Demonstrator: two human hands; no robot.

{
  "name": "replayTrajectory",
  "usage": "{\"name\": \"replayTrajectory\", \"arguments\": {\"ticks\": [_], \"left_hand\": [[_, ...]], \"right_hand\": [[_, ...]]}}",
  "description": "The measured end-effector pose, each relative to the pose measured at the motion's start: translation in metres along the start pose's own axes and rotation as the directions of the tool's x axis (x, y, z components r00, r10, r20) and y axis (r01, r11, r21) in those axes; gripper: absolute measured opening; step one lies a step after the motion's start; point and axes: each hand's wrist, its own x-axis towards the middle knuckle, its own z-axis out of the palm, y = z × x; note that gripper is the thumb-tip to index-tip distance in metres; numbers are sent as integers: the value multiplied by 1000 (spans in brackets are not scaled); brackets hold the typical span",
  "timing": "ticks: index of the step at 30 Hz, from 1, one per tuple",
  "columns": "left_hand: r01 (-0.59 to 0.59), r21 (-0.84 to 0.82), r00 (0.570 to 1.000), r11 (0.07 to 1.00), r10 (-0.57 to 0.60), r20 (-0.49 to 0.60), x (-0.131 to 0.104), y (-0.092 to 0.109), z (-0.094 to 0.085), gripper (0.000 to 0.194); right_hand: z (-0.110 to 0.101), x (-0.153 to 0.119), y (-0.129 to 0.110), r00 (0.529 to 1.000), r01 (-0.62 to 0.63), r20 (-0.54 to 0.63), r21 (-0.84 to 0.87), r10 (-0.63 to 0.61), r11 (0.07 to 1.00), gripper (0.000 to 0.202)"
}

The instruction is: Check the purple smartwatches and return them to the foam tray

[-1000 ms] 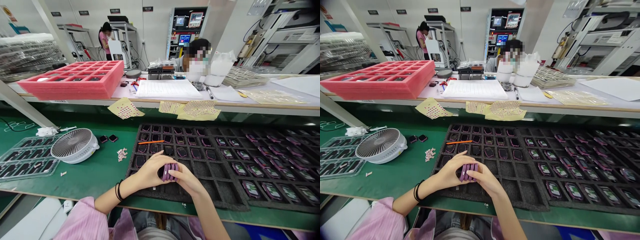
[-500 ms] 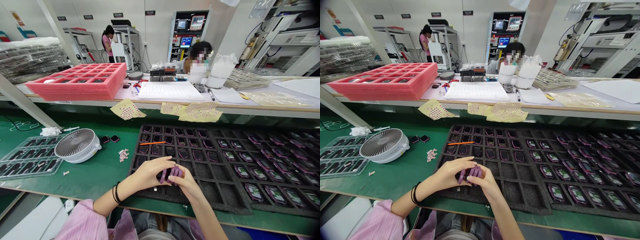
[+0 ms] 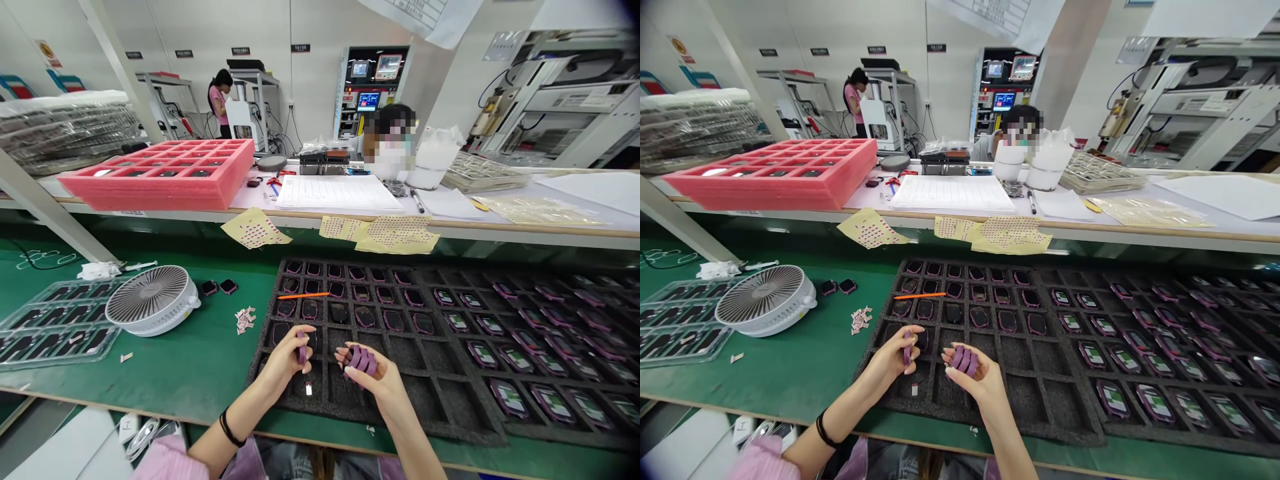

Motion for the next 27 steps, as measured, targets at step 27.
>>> {"name": "replayTrajectory", "arguments": {"ticks": [27], "left_hand": [[-730, 561, 630, 390, 703, 331, -38, 42, 14, 22]], "right_hand": [[-4, -1, 14, 997, 11, 75, -164, 2, 986, 51]]}}
